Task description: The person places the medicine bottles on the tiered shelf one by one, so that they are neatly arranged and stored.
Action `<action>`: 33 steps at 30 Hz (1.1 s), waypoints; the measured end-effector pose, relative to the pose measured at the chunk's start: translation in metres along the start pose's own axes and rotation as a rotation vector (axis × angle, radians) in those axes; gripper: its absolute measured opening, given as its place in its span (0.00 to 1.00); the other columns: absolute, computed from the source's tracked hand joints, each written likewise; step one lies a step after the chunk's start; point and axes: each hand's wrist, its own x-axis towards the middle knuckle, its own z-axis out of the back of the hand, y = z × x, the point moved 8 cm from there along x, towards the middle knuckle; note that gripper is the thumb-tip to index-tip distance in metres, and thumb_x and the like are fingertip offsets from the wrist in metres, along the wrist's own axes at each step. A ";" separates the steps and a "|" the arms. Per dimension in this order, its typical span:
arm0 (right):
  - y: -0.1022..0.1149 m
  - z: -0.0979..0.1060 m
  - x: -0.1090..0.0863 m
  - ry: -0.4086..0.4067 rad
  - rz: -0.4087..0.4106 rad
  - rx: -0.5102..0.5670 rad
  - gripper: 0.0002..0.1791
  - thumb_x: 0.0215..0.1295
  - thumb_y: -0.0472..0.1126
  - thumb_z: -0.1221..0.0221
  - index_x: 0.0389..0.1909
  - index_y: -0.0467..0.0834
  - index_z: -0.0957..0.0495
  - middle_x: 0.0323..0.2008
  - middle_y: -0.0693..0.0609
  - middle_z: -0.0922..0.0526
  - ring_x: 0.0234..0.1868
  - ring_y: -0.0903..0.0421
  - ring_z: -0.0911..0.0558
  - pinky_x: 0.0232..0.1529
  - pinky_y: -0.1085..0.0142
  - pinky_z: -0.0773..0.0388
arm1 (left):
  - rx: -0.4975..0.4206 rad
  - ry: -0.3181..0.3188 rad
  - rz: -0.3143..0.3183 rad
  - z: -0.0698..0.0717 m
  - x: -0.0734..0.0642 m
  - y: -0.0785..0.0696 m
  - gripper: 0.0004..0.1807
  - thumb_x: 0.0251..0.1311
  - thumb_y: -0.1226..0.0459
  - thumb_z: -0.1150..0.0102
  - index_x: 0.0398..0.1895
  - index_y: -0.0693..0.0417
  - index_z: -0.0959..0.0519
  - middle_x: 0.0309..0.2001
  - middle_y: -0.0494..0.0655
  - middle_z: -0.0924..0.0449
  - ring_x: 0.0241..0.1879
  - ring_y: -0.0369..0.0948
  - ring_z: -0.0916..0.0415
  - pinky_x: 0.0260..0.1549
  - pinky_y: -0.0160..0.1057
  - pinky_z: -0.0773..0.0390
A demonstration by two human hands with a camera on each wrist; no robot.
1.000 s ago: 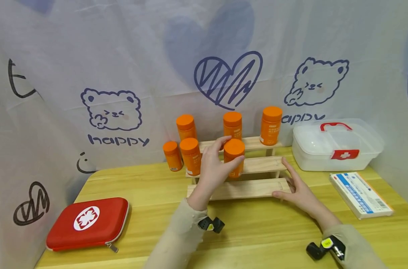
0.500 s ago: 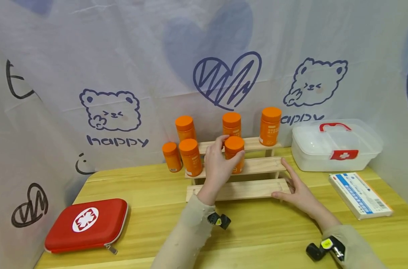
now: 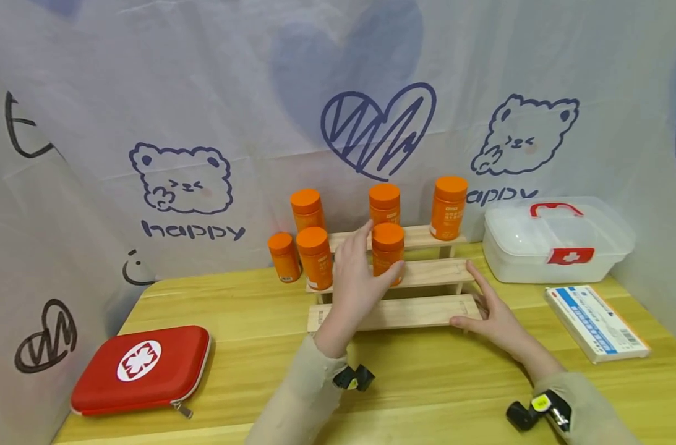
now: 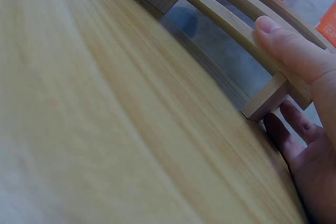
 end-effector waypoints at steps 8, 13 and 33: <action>0.001 -0.001 0.001 -0.005 -0.020 0.007 0.58 0.56 0.35 0.32 0.76 0.62 0.63 0.75 0.45 0.61 0.66 0.33 0.41 0.50 0.79 0.32 | -0.058 -0.126 -0.312 0.062 -0.011 -0.021 0.24 0.56 0.63 0.34 0.57 0.55 0.24 0.50 0.48 0.22 0.51 0.45 0.31 0.52 0.44 0.35; 0.004 -0.002 0.000 -0.001 -0.011 0.008 0.58 0.56 0.35 0.32 0.76 0.59 0.63 0.75 0.42 0.61 0.65 0.32 0.40 0.49 0.79 0.32 | -0.134 -0.270 -0.289 0.110 -0.011 0.011 0.20 0.56 0.68 0.36 0.53 0.59 0.23 0.46 0.52 0.21 0.47 0.46 0.30 0.48 0.47 0.33; -0.005 -0.004 -0.001 0.008 -0.014 0.019 0.58 0.57 0.35 0.33 0.76 0.63 0.63 0.74 0.41 0.58 0.64 0.34 0.37 0.47 0.76 0.28 | -0.101 -0.136 0.310 0.091 0.007 0.204 0.37 0.59 0.63 0.37 0.71 0.54 0.40 0.66 0.62 0.40 0.61 0.61 0.39 0.59 0.55 0.38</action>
